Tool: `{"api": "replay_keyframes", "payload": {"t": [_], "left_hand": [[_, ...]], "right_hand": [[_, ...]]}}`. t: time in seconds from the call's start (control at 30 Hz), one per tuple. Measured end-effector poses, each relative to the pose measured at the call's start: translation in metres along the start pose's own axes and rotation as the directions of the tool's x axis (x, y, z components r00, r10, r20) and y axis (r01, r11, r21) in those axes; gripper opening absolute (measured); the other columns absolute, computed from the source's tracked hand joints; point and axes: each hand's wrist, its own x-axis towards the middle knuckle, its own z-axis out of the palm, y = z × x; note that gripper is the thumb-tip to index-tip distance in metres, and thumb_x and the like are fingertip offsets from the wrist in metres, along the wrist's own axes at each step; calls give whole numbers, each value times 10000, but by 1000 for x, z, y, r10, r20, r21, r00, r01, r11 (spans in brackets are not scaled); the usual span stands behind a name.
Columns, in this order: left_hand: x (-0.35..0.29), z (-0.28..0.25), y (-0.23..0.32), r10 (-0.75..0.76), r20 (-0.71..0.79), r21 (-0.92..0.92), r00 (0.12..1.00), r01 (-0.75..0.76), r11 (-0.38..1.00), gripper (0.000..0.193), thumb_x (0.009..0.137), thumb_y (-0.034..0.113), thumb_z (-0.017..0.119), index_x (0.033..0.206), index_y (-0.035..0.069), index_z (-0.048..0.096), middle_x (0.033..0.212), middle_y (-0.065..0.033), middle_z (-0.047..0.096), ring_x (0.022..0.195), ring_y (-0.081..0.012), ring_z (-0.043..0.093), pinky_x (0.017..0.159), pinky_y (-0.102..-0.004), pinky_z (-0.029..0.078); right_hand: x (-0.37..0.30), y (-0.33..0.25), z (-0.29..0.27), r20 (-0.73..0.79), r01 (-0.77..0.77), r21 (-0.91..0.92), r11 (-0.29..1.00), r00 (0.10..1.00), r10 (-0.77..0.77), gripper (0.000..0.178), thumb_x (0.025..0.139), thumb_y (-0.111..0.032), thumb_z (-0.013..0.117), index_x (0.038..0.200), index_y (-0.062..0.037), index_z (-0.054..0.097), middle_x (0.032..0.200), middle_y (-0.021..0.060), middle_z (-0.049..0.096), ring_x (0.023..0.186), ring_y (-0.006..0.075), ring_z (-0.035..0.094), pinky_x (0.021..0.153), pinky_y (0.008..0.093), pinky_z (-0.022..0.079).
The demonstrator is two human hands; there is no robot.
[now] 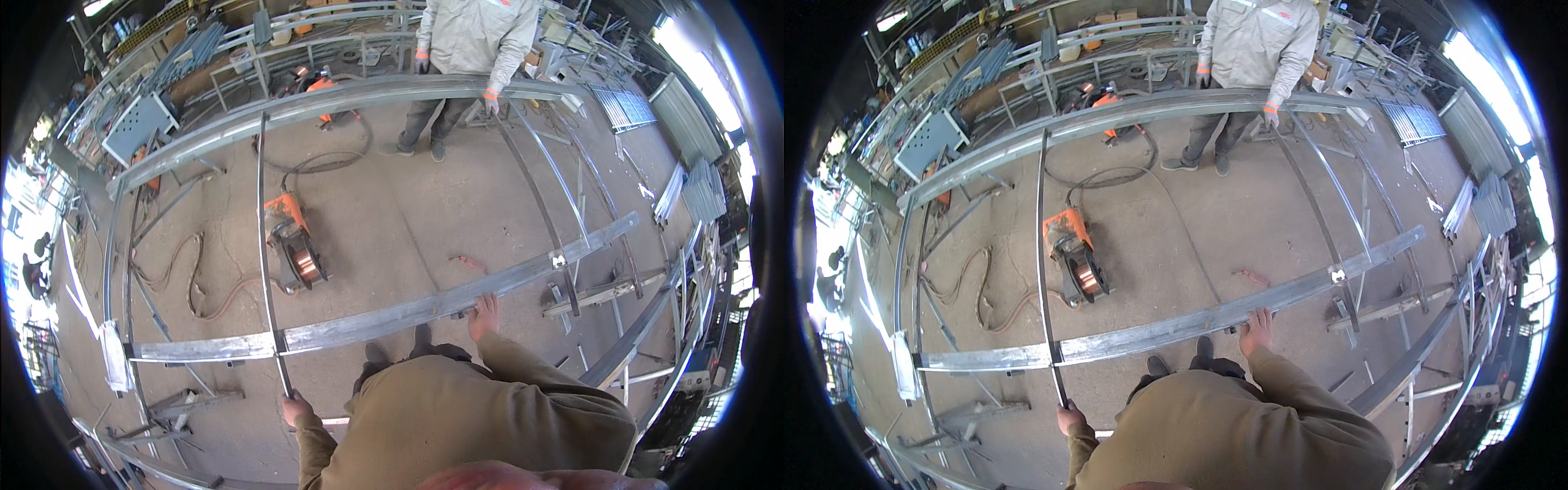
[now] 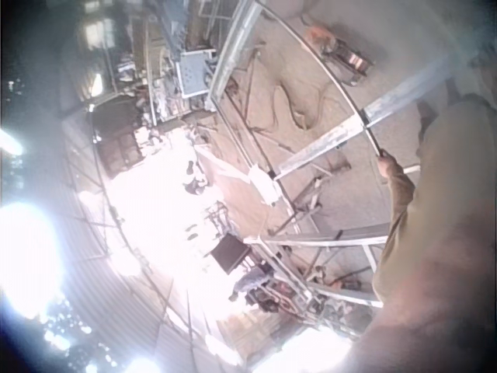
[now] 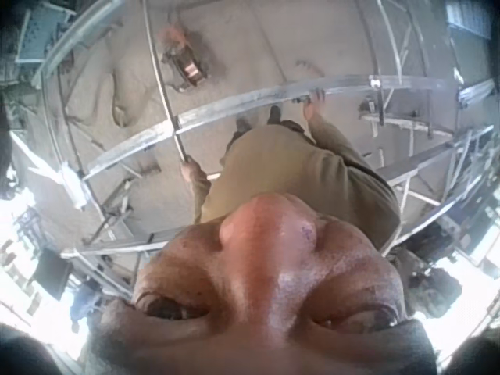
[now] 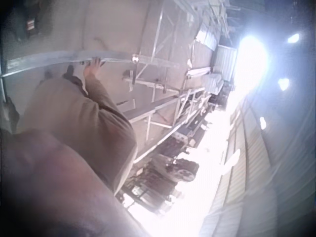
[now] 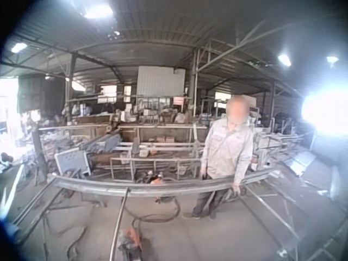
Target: The person welds metal frame sections using a handheld welding torch, then measures the assembled frame with a tape measure. The person positions metal bars, applies welds at joints, and checks dimensions.
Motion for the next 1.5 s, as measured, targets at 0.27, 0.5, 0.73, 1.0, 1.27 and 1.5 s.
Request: {"api": "replay_keyframes", "payload": {"t": [0.27,0.5,0.73,1.0,1.27,1.5], "left_hand": [[-1,2,2,2,-38,-7,999,-2,1000,431,959,431,659,1161,52,694,1022,-235,743,975,-449,708,827,-542,550],[-2,3,1,28,-56,5,998,-27,1000,410,974,450,642,1149,81,678,1055,-195,746,981,-432,711,821,-540,552],[-3,3,2,20,-32,-7,999,-21,1000,406,987,428,638,1159,62,678,1048,-196,748,979,-421,716,824,-523,555],[-4,2,3,16,-56,-41,998,-19,999,428,963,420,666,1141,31,676,1028,-236,743,974,-442,712,824,-532,549],[-1,3,1,16,-41,-19,999,-17,1000,444,964,423,663,1157,23,670,1043,-243,740,986,-447,709,827,-533,548],[0,6,-2,58,-50,-34,997,-59,998,423,965,422,662,1121,29,673,1008,-243,735,962,-452,707,813,-539,546]], "right_hand": [[0,1,0,-28,30,67,997,999,-28,422,881,-95,664,1293,-42,587,1472,231,503,1453,497,343,1195,552,334],[-1,1,1,-7,-14,68,998,1000,14,428,879,-87,647,1303,-51,602,1469,225,505,1451,482,347,1197,543,338],[-3,2,3,-54,34,44,998,998,-32,396,897,-128,639,1284,-46,619,1446,209,513,1444,483,351,1201,541,321],[-3,1,3,-19,1,44,999,1000,0,405,908,-131,630,1305,-55,604,1456,216,502,1457,481,334,1209,538,310],[-3,1,4,-27,12,30,999,1000,-11,429,901,-146,630,1319,-55,601,1481,231,490,1469,481,317,1221,535,293],[-3,1,5,-9,4,28,1000,1000,-3,432,901,-138,630,1323,-50,597,1478,234,488,1467,489,315,1219,540,296]]}}
